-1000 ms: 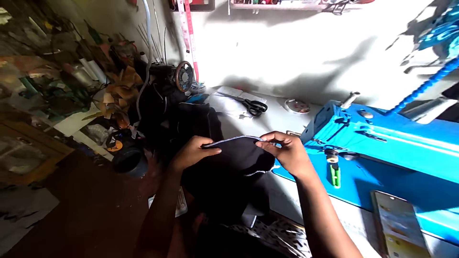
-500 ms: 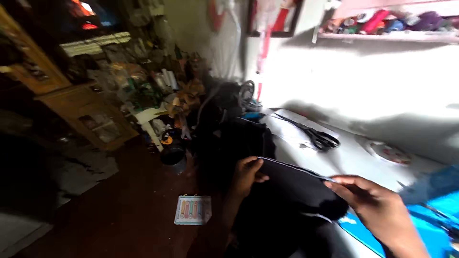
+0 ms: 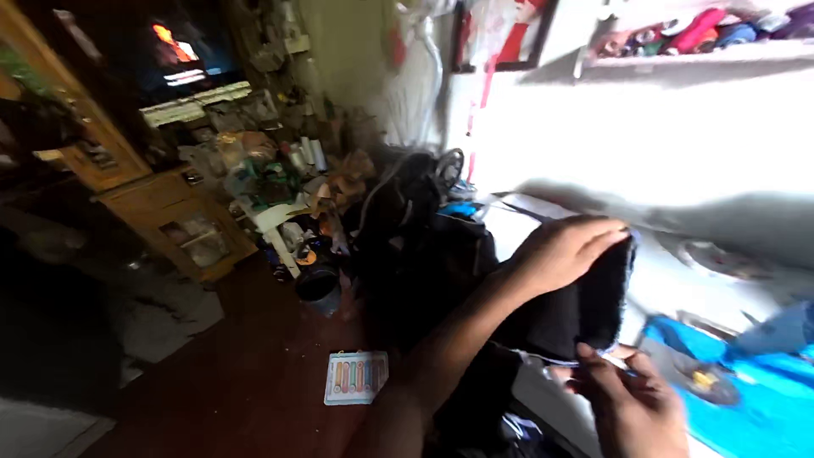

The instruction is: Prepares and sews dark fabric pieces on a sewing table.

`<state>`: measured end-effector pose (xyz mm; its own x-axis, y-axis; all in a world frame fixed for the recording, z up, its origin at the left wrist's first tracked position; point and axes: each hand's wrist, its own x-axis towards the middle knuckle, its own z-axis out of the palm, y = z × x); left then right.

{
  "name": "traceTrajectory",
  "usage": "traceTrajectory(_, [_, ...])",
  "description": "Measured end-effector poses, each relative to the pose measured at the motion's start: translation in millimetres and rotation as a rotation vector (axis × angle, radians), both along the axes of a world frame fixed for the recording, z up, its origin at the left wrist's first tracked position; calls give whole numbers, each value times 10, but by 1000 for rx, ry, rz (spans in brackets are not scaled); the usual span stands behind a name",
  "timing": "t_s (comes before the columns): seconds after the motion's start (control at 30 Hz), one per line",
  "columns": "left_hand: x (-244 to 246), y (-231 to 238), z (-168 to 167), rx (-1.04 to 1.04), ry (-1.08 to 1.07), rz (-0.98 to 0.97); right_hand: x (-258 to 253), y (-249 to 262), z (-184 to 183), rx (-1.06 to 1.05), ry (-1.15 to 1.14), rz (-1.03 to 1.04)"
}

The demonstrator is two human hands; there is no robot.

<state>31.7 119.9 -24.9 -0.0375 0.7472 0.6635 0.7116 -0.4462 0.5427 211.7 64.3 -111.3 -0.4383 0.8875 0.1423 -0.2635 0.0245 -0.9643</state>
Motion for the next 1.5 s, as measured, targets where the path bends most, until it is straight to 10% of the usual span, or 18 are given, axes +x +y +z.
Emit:
traceTrajectory(0.2, [961, 315, -1320, -366, 147, -415, 568, -560, -717, -473, -53, -249])
traceTrajectory(0.33, [1298, 264, -1656, -493, 207, -330, 812, -676, -822, -483, -99, -295])
traceTrajectory(0.67, [1368, 89, -1547, -488, 416, -242, 920, -664, -872, -431, -164, -276])
traceTrajectory(1.0, [1145, -100, -1759, -516, 545, -351, 1418, 473, -855, 799, -1115, -397])
traceTrajectory(1.5, [1147, 403, -1747, -486, 527, -367, 1470, 1137, -906, 785, -1190, -343])
